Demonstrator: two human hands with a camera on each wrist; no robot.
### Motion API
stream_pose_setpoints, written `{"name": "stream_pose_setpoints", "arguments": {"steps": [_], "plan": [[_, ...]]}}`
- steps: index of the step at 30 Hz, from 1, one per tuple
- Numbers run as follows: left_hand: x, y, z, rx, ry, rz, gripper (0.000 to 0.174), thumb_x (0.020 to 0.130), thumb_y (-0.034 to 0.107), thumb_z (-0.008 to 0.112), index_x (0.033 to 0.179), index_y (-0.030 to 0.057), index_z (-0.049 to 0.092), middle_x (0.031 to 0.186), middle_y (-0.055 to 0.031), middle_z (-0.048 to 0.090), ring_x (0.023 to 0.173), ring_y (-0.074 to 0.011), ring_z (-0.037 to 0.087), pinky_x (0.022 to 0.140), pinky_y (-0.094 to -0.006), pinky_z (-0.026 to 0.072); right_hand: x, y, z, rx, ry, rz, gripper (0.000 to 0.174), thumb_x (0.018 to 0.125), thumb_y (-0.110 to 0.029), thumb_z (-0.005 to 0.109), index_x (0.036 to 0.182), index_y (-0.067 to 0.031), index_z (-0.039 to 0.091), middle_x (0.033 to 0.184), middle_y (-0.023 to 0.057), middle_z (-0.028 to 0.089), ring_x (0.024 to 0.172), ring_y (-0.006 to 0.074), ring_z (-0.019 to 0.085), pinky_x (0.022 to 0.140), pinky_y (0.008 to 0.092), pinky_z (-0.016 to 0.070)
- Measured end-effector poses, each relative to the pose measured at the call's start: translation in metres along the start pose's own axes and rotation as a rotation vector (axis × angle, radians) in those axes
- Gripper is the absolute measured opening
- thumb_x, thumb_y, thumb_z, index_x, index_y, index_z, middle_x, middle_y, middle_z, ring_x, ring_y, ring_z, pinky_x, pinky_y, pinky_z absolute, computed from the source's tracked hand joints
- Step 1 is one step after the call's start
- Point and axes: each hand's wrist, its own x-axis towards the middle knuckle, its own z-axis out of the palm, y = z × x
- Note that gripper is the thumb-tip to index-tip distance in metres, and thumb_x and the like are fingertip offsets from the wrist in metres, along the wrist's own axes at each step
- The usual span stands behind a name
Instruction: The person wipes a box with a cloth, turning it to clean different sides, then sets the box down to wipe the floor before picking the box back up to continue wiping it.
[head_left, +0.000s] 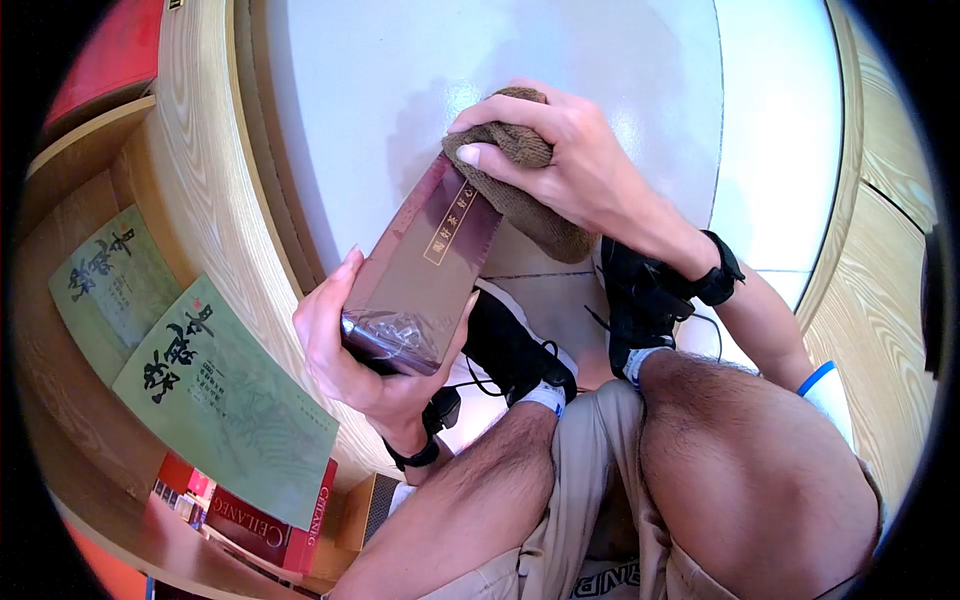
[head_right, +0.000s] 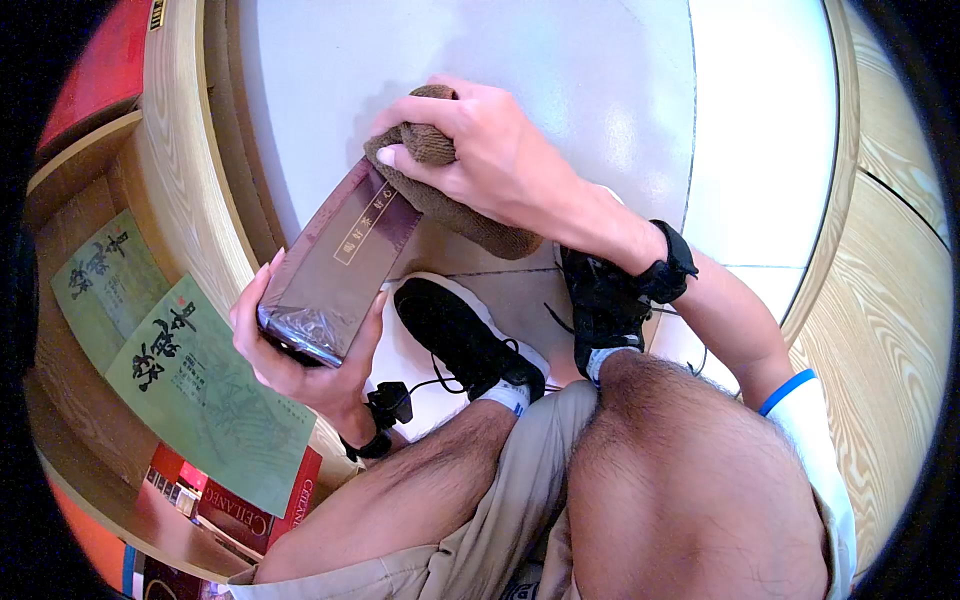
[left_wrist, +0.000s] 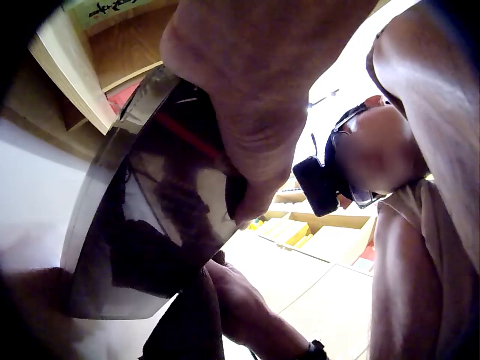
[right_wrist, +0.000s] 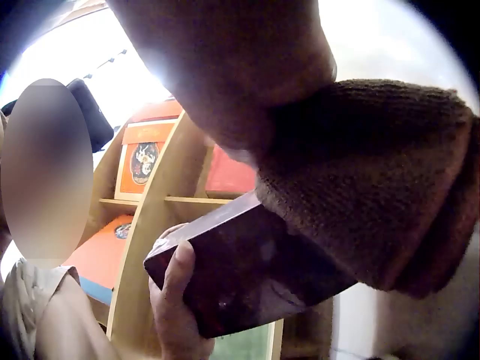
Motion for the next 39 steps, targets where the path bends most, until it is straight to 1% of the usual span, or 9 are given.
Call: {"name": "stream_pose_setpoints", "arguments": {"steps": [1, 3, 10, 12, 13, 15, 22, 24, 39], "plan": [[0.001, 0.000, 0.001, -0.001, 0.000, 0.000, 0.099, 0.059, 0.020, 0.103, 0.142, 0.0018, 0.053, 0.131, -0.0170, 0.065, 0.119, -0.0308, 0.062, 0.106, -0.0441, 0.0491, 0.000, 0.001, 0.000, 0.000, 0.000, 0.000, 0.023, 0.094, -0.022, 0.079, 0.115, -0.0121, 0.077, 0.099, 0.0179, 0.071, 0.088, 0.0352, 0.073, 0.079, 0.0415, 0.0601], [0.005, -0.001, 0.003, 0.036, 0.043, 0.051, 0.094, 0.061, 0.027, 0.102, 0.139, 0.0019, 0.056, 0.120, -0.0167, 0.070, 0.099, -0.0310, 0.066, 0.086, -0.0420, 0.0547, 0.000, 0.002, 0.000, -0.032, 0.008, -0.009, 0.024, 0.095, -0.024, 0.079, 0.115, -0.0110, 0.077, 0.098, 0.0180, 0.071, 0.087, 0.0350, 0.073, 0.079, 0.0417, 0.0599], [0.003, -0.001, 0.002, 0.032, 0.046, 0.047, 0.094, 0.061, 0.027, 0.102, 0.139, 0.0022, 0.056, 0.120, -0.0166, 0.070, 0.099, -0.0307, 0.066, 0.086, -0.0419, 0.0547, -0.004, 0.009, -0.002, -0.058, 0.003, 0.035, 0.025, 0.096, -0.026, 0.078, 0.114, -0.0094, 0.076, 0.097, 0.0186, 0.071, 0.086, 0.0360, 0.072, 0.080, 0.0431, 0.0597], [0.000, -0.001, -0.001, 0.006, -0.002, 0.006, 0.098, 0.058, 0.019, 0.102, 0.142, 0.0016, 0.053, 0.129, -0.0173, 0.065, 0.117, -0.0311, 0.063, 0.105, -0.0443, 0.0493, -0.005, 0.010, -0.003, -0.061, -0.009, 0.061, 0.026, 0.096, -0.027, 0.077, 0.114, -0.0084, 0.076, 0.096, 0.0192, 0.071, 0.086, 0.0365, 0.072, 0.080, 0.0434, 0.0594], [0.001, -0.001, 0.000, 0.006, -0.002, 0.006, 0.098, 0.058, 0.019, 0.102, 0.142, 0.0016, 0.053, 0.129, -0.0173, 0.065, 0.117, -0.0311, 0.063, 0.105, -0.0443, 0.0493, -0.005, 0.010, -0.003, -0.061, -0.009, 0.061, 0.026, 0.096, -0.027, 0.077, 0.114, -0.0084, 0.076, 0.096, 0.0192, 0.071, 0.086, 0.0365, 0.072, 0.080, 0.0434, 0.0594], [0.005, -0.001, 0.002, 0.050, 0.035, 0.052, 0.095, 0.060, 0.027, 0.103, 0.139, 0.0025, 0.056, 0.121, -0.0164, 0.070, 0.100, -0.0304, 0.065, 0.086, -0.0414, 0.0546, -0.004, 0.008, -0.005, -0.093, -0.033, 0.081, 0.027, 0.097, -0.029, 0.076, 0.114, -0.0076, 0.076, 0.095, 0.0196, 0.071, 0.087, 0.0366, 0.072, 0.081, 0.0435, 0.0591], [0.003, 0.000, 0.000, 0.057, 0.034, 0.051, 0.094, 0.061, 0.027, 0.103, 0.139, 0.0022, 0.056, 0.120, -0.0160, 0.070, 0.100, -0.0303, 0.065, 0.086, -0.0414, 0.0544, -0.009, 0.013, -0.007, -0.084, -0.047, 0.119, 0.028, 0.098, -0.031, 0.075, 0.114, -0.0078, 0.076, 0.098, 0.0196, 0.072, 0.089, 0.0372, 0.073, 0.083, 0.0448, 0.0588], [-0.001, 0.000, 0.000, 0.011, 0.001, -0.011, 0.098, 0.058, 0.019, 0.102, 0.142, 0.0028, 0.054, 0.131, -0.0156, 0.065, 0.119, -0.0303, 0.061, 0.107, -0.0439, 0.0477, -0.011, 0.014, -0.009, -0.108, -0.049, 0.156, 0.028, 0.098, -0.031, 0.075, 0.114, -0.0083, 0.076, 0.099, 0.0196, 0.073, 0.091, 0.0371, 0.073, 0.084, 0.0447, 0.0592], [0.000, 0.000, 0.000, 0.009, -0.009, 0.001, 0.098, 0.058, 0.017, 0.102, 0.142, 0.0019, 0.053, 0.130, -0.0166, 0.065, 0.119, -0.0307, 0.062, 0.107, -0.0439, 0.0475, -0.015, 0.016, -0.017, -0.100, -0.108, 0.231, 0.028, 0.099, -0.029, 0.074, 0.116, -0.0083, 0.074, 0.102, 0.0212, 0.073, 0.092, 0.0376, 0.074, 0.085, 0.0446, 0.0598]]}}
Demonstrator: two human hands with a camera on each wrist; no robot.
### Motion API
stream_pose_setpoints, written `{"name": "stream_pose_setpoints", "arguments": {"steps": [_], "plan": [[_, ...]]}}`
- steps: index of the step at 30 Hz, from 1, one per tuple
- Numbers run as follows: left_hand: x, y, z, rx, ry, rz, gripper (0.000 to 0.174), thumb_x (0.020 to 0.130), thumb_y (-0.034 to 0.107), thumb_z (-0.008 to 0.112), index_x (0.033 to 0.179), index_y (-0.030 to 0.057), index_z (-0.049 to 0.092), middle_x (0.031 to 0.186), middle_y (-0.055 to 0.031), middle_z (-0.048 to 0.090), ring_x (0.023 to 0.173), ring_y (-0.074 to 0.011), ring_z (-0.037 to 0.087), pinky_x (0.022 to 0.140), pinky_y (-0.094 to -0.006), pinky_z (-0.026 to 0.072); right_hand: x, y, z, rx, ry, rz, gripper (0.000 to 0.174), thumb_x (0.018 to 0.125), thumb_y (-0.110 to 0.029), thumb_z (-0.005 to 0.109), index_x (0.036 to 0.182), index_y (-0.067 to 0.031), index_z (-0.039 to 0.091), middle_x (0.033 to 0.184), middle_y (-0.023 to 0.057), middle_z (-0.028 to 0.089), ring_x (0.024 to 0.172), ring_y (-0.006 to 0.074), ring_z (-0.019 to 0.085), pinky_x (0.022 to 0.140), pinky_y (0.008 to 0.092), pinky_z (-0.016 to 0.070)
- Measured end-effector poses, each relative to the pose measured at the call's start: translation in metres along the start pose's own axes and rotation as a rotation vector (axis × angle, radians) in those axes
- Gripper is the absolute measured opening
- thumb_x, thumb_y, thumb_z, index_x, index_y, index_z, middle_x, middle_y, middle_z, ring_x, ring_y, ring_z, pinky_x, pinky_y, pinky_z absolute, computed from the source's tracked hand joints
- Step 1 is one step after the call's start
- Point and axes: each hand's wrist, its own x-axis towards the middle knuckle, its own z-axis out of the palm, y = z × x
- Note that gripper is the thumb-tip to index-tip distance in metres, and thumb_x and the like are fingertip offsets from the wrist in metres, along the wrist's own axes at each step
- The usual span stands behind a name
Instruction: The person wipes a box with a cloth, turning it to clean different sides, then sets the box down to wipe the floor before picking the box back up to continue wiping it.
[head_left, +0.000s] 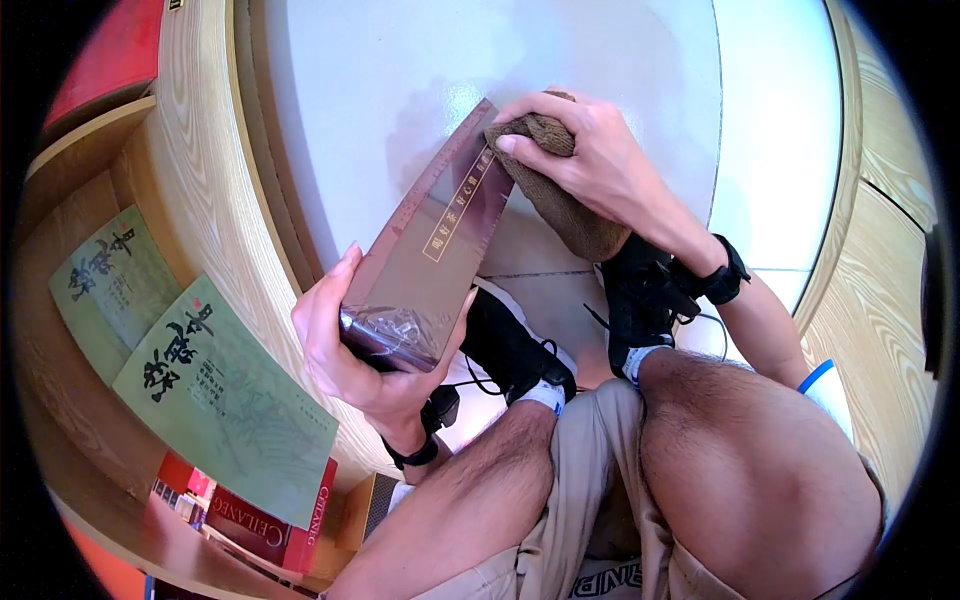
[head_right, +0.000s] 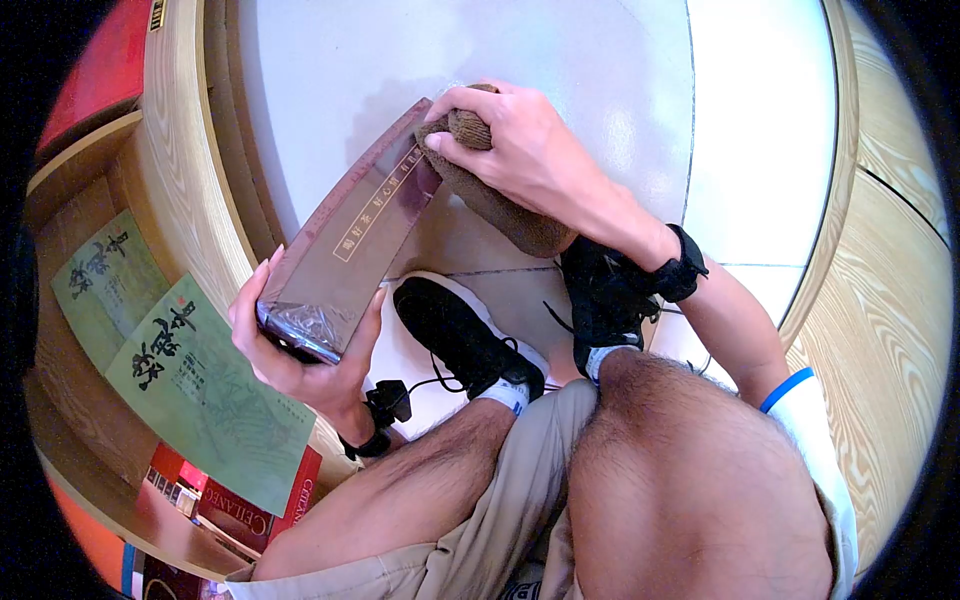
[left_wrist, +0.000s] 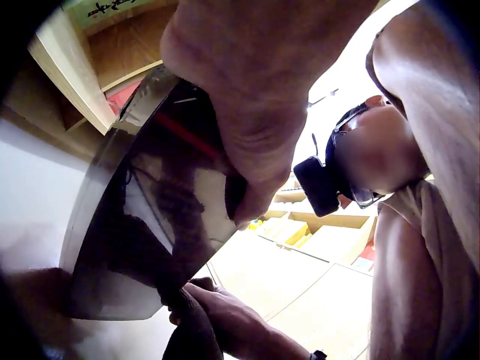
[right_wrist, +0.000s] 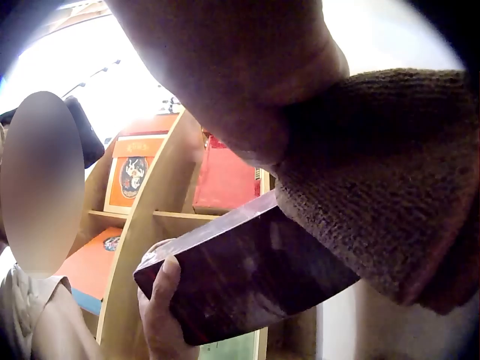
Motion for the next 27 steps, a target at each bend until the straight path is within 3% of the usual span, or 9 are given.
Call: {"name": "stream_pose_setpoints", "arguments": {"steps": [19, 21, 27], "plan": [[0.002, 0.000, 0.000, 0.007, 0.001, 0.005, 0.097, 0.057, 0.015, 0.101, 0.141, 0.0027, 0.054, 0.130, -0.0169, 0.066, 0.118, -0.0308, 0.063, 0.107, -0.0439, 0.0484, -0.013, 0.008, -0.009, -0.037, -0.053, 0.096, 0.031, 0.099, -0.030, 0.073, 0.115, -0.0034, 0.072, 0.105, 0.0237, 0.074, 0.094, 0.0392, 0.074, 0.085, 0.0450, 0.0598], [0.004, -0.002, 0.003, 0.029, 0.052, 0.052, 0.092, 0.060, 0.024, 0.102, 0.137, 0.0014, 0.058, 0.122, -0.0158, 0.071, 0.099, -0.0306, 0.066, 0.085, -0.0413, 0.0547, -0.015, 0.010, -0.011, -0.006, -0.066, 0.112, 0.030, 0.098, -0.028, 0.075, 0.115, -0.0044, 0.072, 0.105, 0.0237, 0.074, 0.095, 0.0403, 0.074, 0.085, 0.0450, 0.0596], [0.004, -0.003, 0.002, 0.015, 0.046, 0.046, 0.094, 0.058, 0.023, 0.103, 0.138, 0.0021, 0.058, 0.122, -0.0157, 0.071, 0.099, -0.0300, 0.066, 0.086, -0.0411, 0.0547, -0.020, 0.014, -0.023, -0.021, -0.167, 0.168, 0.031, 0.095, -0.025, 0.078, 0.116, -0.0030, 0.071, 0.106, 0.0247, 0.074, 0.099, 0.0422, 0.073, 0.088, 0.0461, 0.0586]]}}
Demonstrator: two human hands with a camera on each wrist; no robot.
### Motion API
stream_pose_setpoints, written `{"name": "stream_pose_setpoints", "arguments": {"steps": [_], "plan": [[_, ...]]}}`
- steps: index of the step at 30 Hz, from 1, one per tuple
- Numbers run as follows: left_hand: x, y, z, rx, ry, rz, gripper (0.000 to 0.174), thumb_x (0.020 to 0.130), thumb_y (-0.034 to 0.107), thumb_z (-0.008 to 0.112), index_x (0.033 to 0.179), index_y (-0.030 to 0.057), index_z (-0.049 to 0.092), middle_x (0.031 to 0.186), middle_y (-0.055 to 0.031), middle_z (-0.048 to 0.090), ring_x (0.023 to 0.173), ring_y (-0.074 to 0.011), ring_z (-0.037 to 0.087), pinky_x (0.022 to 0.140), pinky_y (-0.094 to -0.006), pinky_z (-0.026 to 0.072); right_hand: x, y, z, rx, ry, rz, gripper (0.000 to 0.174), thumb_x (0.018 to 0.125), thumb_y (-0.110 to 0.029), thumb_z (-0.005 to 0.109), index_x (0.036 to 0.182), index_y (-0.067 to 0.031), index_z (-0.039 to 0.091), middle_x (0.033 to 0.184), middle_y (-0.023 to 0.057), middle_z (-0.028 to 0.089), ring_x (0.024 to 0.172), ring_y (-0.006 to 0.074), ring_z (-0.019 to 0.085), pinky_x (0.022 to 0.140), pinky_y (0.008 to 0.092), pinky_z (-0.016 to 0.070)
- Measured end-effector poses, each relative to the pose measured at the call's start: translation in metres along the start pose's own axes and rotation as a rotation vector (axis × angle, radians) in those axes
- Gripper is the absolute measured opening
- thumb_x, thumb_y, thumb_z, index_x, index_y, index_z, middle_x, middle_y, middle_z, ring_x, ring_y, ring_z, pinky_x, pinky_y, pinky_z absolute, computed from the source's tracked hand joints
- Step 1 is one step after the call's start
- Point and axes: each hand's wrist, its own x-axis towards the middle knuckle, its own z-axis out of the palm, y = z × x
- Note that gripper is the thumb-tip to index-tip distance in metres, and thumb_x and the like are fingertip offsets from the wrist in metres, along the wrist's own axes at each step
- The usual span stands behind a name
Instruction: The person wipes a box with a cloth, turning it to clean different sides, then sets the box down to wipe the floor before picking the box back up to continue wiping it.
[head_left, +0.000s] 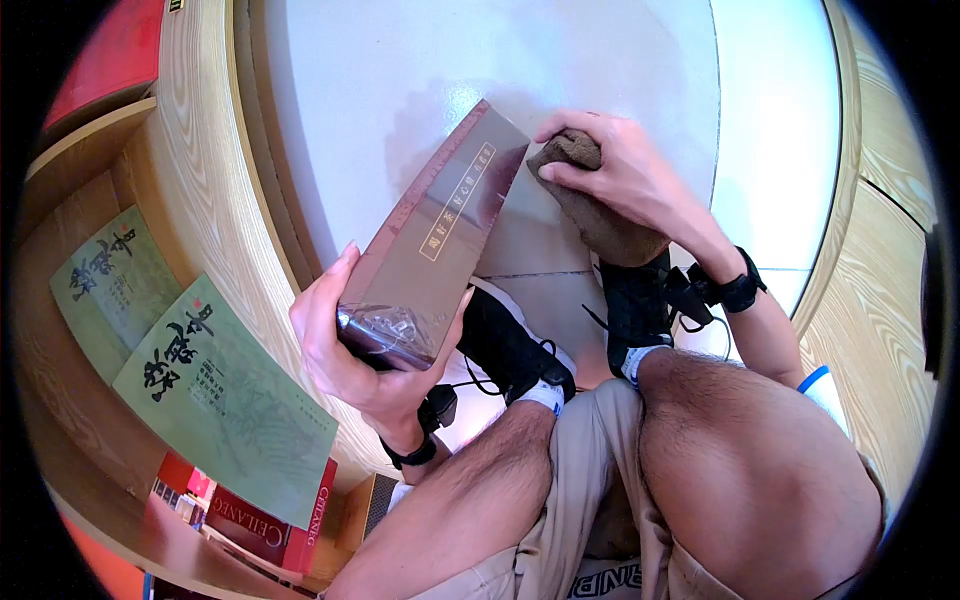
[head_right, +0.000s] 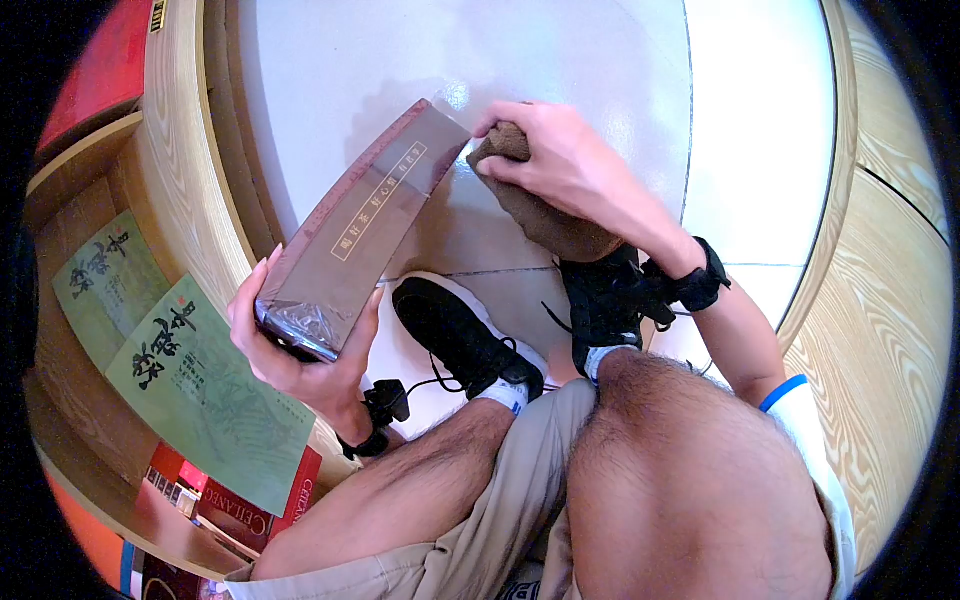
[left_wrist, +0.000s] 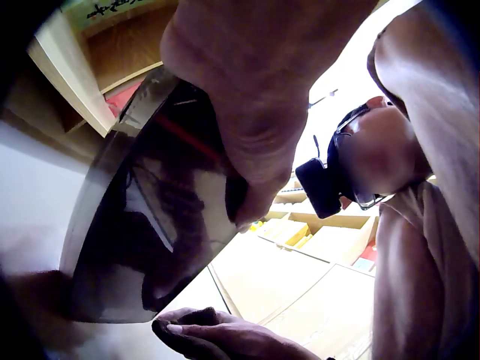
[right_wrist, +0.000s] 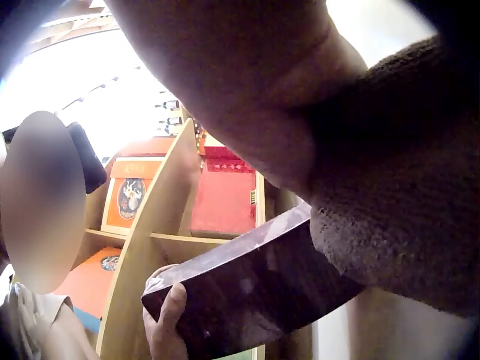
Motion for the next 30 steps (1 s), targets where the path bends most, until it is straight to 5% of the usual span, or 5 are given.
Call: {"name": "stream_pose_setpoints", "arguments": {"steps": [9, 15, 19, 21, 30], "plan": [[-0.003, 0.002, -0.003, -0.020, -0.044, -0.048, 0.099, 0.057, 0.018, 0.102, 0.142, 0.0035, 0.054, 0.130, -0.0170, 0.066, 0.119, -0.0311, 0.063, 0.107, -0.0445, 0.0489, -0.001, -0.002, -0.001, -0.098, 0.248, -0.139, 0.067, 0.097, -0.012, 0.073, 0.156, -0.0167, 0.043, 0.120, 0.0220, 0.072, 0.115, 0.0388, 0.071, 0.105, 0.0451, 0.0544], [-0.002, 0.004, -0.002, -0.010, -0.042, -0.057, 0.099, 0.058, 0.020, 0.102, 0.142, 0.0035, 0.054, 0.129, -0.0175, 0.066, 0.119, -0.0311, 0.063, 0.106, -0.0444, 0.0489, 0.006, -0.028, -0.004, 0.099, 0.390, -0.216, 0.073, 0.094, 0.006, 0.070, 0.158, -0.0152, 0.040, 0.126, 0.0211, 0.073, 0.122, 0.0333, 0.072, 0.094, 0.0399, 0.0617], [0.003, 0.003, 0.002, 0.009, 0.020, 0.002, 0.092, 0.060, 0.027, 0.103, 0.137, 0.0010, 0.058, 0.119, -0.0180, 0.072, 0.099, -0.0303, 0.067, 0.085, -0.0404, 0.0550, 0.008, -0.028, 0.013, -0.177, 0.291, -0.342, 0.056, 0.083, 0.014, 0.070, 0.134, -0.0075, 0.066, 0.130, 0.0150, 0.075, 0.110, 0.0255, 0.075, 0.087, 0.0351, 0.0632], [0.002, 0.002, 0.002, -0.006, 0.016, 0.007, 0.092, 0.061, 0.028, 0.103, 0.137, 0.0008, 0.058, 0.119, -0.0185, 0.072, 0.098, -0.0303, 0.067, 0.084, -0.0405, 0.0550, 0.011, -0.030, 0.022, -0.121, 0.327, -0.413, 0.042, 0.077, 0.000, 0.080, 0.118, -0.0048, 0.072, 0.123, 0.0160, 0.075, 0.102, 0.0331, 0.072, 0.092, 0.0415, 0.0606], [0.003, 0.002, 0.002, -0.012, 0.010, 0.004, 0.095, 0.060, 0.027, 0.104, 0.138, 0.0003, 0.056, 0.119, -0.0171, 0.070, 0.099, -0.0308, 0.066, 0.085, -0.0413, 0.0551, 0.016, -0.009, 0.018, -0.062, 0.095, -0.499, 0.074, 0.090, -0.032, 0.081, 0.157, -0.0163, 0.054, 0.142, 0.0141, 0.062, 0.124, 0.0335, 0.058, 0.109, 0.0463, 0.0510]]}}
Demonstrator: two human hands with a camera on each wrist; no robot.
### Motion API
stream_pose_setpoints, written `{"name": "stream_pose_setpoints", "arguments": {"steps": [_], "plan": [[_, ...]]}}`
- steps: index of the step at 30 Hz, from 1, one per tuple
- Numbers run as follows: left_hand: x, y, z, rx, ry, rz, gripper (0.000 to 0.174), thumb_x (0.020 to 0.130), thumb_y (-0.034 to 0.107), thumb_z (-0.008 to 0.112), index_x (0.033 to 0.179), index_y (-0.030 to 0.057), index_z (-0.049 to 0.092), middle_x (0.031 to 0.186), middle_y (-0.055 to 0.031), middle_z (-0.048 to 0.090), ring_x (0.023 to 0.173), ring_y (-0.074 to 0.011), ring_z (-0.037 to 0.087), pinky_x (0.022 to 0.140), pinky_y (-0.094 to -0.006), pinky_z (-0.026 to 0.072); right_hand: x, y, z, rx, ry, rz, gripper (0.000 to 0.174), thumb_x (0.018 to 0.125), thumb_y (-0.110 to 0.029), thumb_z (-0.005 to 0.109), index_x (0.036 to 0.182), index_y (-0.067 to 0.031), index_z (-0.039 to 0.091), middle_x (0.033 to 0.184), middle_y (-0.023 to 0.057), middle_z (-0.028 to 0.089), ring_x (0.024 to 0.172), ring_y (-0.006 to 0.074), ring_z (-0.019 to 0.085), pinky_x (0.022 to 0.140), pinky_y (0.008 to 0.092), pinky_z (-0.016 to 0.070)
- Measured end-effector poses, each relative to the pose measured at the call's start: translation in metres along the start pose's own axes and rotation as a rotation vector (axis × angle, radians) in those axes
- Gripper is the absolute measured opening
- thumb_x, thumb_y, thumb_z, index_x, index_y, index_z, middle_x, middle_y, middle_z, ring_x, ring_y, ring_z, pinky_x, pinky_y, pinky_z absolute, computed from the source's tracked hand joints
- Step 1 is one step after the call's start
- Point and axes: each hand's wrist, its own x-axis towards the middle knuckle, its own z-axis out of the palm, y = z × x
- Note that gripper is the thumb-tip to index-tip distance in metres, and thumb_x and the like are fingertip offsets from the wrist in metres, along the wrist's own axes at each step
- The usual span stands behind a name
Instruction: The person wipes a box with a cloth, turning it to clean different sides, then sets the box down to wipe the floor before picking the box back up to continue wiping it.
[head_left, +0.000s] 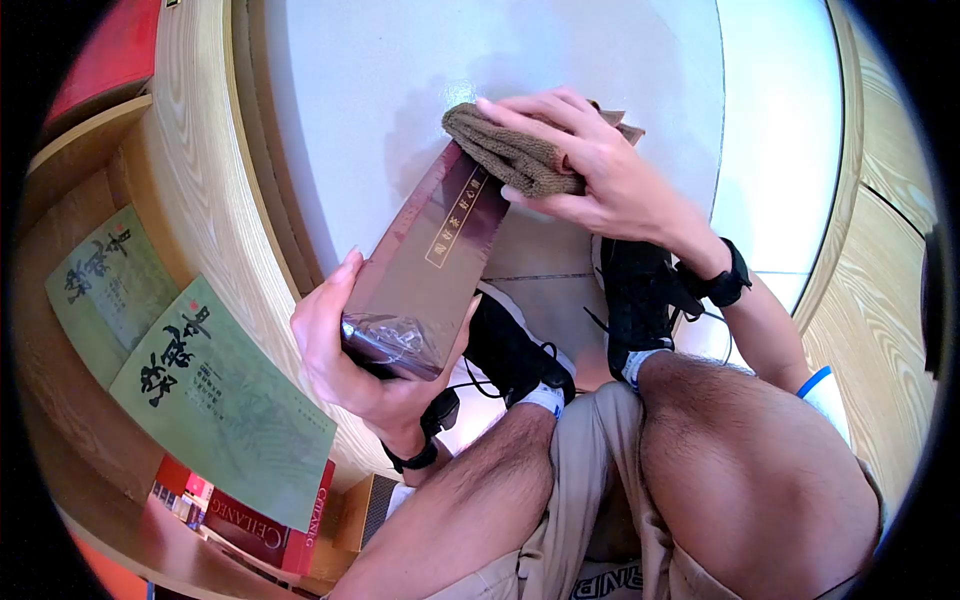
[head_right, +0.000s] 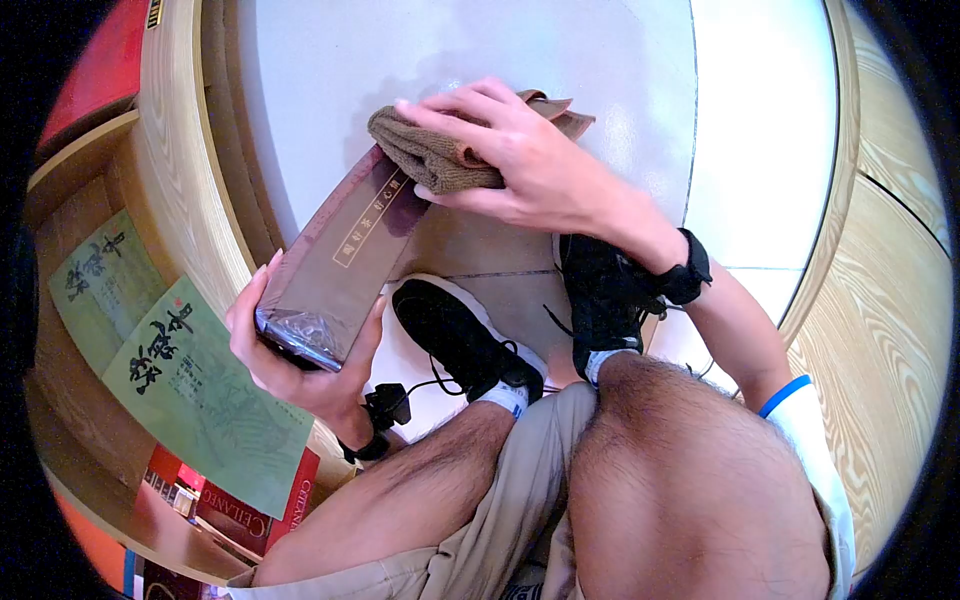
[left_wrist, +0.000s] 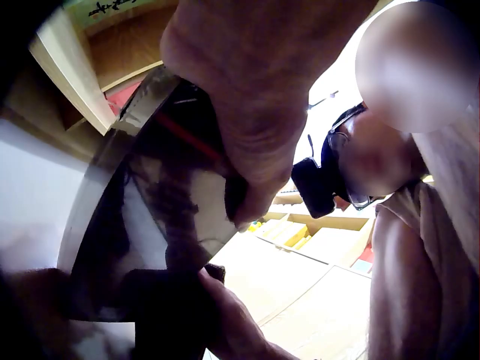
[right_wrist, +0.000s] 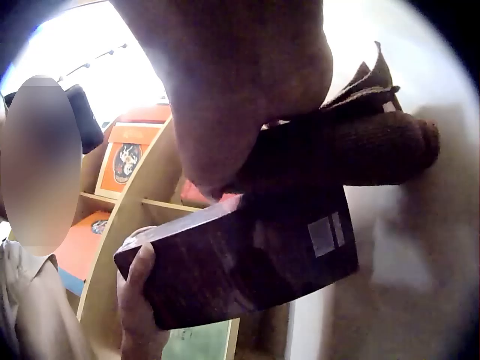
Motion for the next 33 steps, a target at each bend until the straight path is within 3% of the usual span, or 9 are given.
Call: {"name": "stream_pose_setpoints", "arguments": {"steps": [7, 10, 14, 19, 33], "plan": [[-0.0022, -0.0019, -0.0006, -0.003, 0.009, -0.031, 0.096, 0.059, 0.027, 0.104, 0.139, 0.0007, 0.056, 0.120, -0.0172, 0.070, 0.099, -0.0313, 0.066, 0.086, -0.0412, 0.0550, 0.0078, -0.0059, 0.0095, -0.173, 0.061, -0.040, 0.073, 0.094, -0.039, 0.078, 0.160, -0.0298, 0.050, 0.140, 0.0209, 0.057, 0.126, 0.0376, 0.058, 0.110, 0.0475, 0.0513], [-0.0030, -0.0043, -0.0016, -0.002, 0.011, -0.030, 0.097, 0.059, 0.028, 0.104, 0.139, 0.0012, 0.056, 0.120, -0.0169, 0.070, 0.098, -0.0316, 0.066, 0.086, -0.0417, 0.0548, 0.0040, -0.0039, 0.0109, -0.055, 0.009, 0.025, 0.070, 0.096, -0.039, 0.076, 0.160, -0.0327, 0.050, 0.137, 0.0205, 0.058, 0.122, 0.0389, 0.061, 0.108, 0.0485, 0.0514], [-0.0013, -0.0017, -0.0020, 0.011, -0.010, -0.008, 0.097, 0.059, 0.029, 0.104, 0.139, 0.0013, 0.056, 0.121, -0.0166, 0.071, 0.097, -0.0312, 0.066, 0.085, -0.0422, 0.0547, 0.0030, -0.0071, 0.0070, -0.134, 0.018, 0.020, 0.071, 0.095, -0.030, 0.077, 0.160, -0.0340, 0.050, 0.131, 0.0188, 0.060, 0.115, 0.0381, 0.063, 0.104, 0.0482, 0.0533], [-0.0008, -0.0020, -0.0004, 0.015, 0.005, 0.012, 0.095, 0.060, 0.030, 0.104, 0.137, 0.0010, 0.056, 0.121, -0.0169, 0.071, 0.096, -0.0312, 0.066, 0.083, -0.0419, 0.0552, 0.0029, -0.0022, 0.0078, -0.201, -0.004, 0.035, 0.083, 0.087, -0.008, 0.076, 0.160, -0.0350, 0.048, 0.119, 0.0155, 0.060, 0.104, 0.0360, 0.065, 0.094, 0.0468, 0.0578], [0.0001, -0.0002, -0.0009, 0.038, -0.007, 0.022, 0.094, 0.061, 0.029, 0.103, 0.138, 0.0017, 0.056, 0.121, -0.0164, 0.071, 0.098, -0.0312, 0.066, 0.085, -0.0419, 0.0557, 0.0010, -0.0023, 0.0074, -0.176, -0.034, 0.134, 0.082, 0.086, -0.011, 0.078, 0.159, -0.0319, 0.049, 0.115, 0.0164, 0.060, 0.097, 0.0378, 0.068, 0.086, 0.0460, 0.0623]]}}
